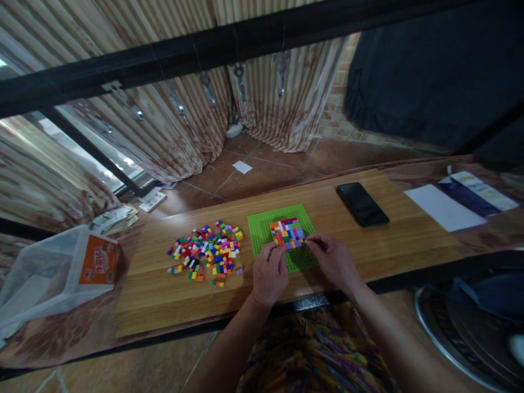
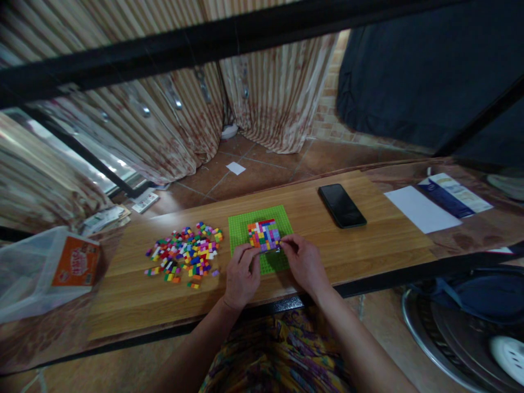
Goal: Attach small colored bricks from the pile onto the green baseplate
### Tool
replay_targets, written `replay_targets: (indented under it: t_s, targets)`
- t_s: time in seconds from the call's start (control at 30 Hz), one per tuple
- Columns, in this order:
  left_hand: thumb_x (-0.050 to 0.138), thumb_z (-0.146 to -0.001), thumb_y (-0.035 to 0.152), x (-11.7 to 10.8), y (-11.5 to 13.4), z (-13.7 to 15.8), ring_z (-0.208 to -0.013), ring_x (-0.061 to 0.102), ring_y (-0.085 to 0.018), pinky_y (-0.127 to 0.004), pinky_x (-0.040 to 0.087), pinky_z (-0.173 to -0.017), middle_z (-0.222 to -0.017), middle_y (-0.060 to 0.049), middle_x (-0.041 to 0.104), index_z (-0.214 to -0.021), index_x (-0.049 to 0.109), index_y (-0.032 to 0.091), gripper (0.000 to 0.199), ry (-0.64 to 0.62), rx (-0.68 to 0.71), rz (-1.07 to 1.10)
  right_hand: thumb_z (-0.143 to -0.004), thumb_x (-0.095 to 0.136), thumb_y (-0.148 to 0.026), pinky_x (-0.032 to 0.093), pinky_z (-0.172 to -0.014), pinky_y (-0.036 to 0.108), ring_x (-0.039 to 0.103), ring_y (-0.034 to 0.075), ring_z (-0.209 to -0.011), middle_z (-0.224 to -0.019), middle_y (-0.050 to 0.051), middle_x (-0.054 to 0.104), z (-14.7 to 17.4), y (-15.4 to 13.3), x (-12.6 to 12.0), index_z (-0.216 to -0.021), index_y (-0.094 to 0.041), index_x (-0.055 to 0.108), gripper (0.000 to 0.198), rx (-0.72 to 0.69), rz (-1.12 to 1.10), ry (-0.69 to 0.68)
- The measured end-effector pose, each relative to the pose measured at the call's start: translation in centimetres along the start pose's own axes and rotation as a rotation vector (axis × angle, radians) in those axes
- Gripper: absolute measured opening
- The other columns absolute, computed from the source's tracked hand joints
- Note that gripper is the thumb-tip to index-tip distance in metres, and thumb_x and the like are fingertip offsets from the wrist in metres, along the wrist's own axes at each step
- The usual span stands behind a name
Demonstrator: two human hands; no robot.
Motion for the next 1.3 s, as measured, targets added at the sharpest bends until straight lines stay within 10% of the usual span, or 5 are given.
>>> replay_targets:
  t_s: [1.3]
  targets:
    - [0.049, -0.088, 0.01, 0.0, 0.0, 0.0, -0.094, 0.06, -0.017, -0.029, 0.054, -0.082, -0.1, -0.008, 0.059, -0.1, 0.062, 0.018, 0.02, 0.003, 0.007, -0.008, -0.064, 0.072, -0.042, 0.047, -0.051, 0.024, 0.058, 0.013, -0.057, -0.068, 0.003, 0.068, -1.1, 1.4, 1.3, -0.078, -0.017, 0.07, 0.029, 0.244, -0.47, 0.053]
Point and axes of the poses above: each hand's wrist, its own z-axis away from the middle knuckle, its own x-axis out of the palm, y = z × x, the point moved 3 cm from there along -z, towards the middle knuckle
